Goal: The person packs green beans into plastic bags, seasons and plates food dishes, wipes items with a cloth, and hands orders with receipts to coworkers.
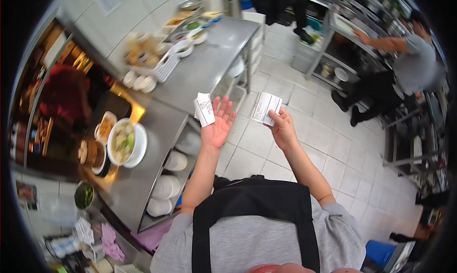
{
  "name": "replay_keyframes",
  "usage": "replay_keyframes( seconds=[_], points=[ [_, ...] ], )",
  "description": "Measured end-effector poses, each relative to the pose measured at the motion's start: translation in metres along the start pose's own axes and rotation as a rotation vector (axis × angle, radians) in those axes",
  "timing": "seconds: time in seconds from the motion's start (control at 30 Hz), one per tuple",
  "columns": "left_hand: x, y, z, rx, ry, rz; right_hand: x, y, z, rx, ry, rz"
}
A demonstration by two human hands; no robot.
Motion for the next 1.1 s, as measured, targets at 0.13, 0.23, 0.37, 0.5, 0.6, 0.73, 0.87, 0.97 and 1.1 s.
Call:
replay_keyframes(
  seconds=[0.13,0.23,0.37,0.5,0.6,0.73,0.87,0.97,1.1],
  points=[
    [-0.029,-0.119,0.041,0.511,-0.139,-0.002,0.065,-0.022,0.008,0.025,0.135,0.141],
    [-0.008,-0.174,0.088,0.561,0.014,0.162,0.112,-0.037,0.024,0.104,0.227,0.114],
    [-0.003,-0.225,0.152,0.714,0.025,0.084,0.174,-0.061,0.062,0.16,0.299,0.087],
    [0.003,-0.254,0.236,0.749,-0.079,-0.114,0.22,-0.089,0.12,0.183,0.322,-0.015],
    [-0.012,-0.261,0.299,0.666,-0.101,0.123,0.254,-0.117,0.171,0.134,0.289,-0.085],
    [-0.022,-0.257,0.37,0.515,-0.099,0.529,0.261,-0.179,0.228,0.299,0.272,-0.317],
    [-0.04,-0.26,0.418,0.454,-0.028,0.581,0.288,-0.205,0.289,0.242,0.132,-0.511],
    [-0.05,-0.266,0.46,0.436,-0.014,0.572,0.303,-0.23,0.328,0.258,0.097,-0.53],
    [-0.053,-0.271,0.516,0.265,0.009,0.694,0.321,-0.265,0.381,0.142,-0.101,-0.558]
  ],
)
Point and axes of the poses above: each hand's wrist, its own z-axis towards the middle knuckle, its own x-axis out of the back of the hand, y = z × x, the point moved 8 cm from there along z, towards the middle knuckle, and after that the axes turned 3 degrees about -z, right-handed, at the moved point
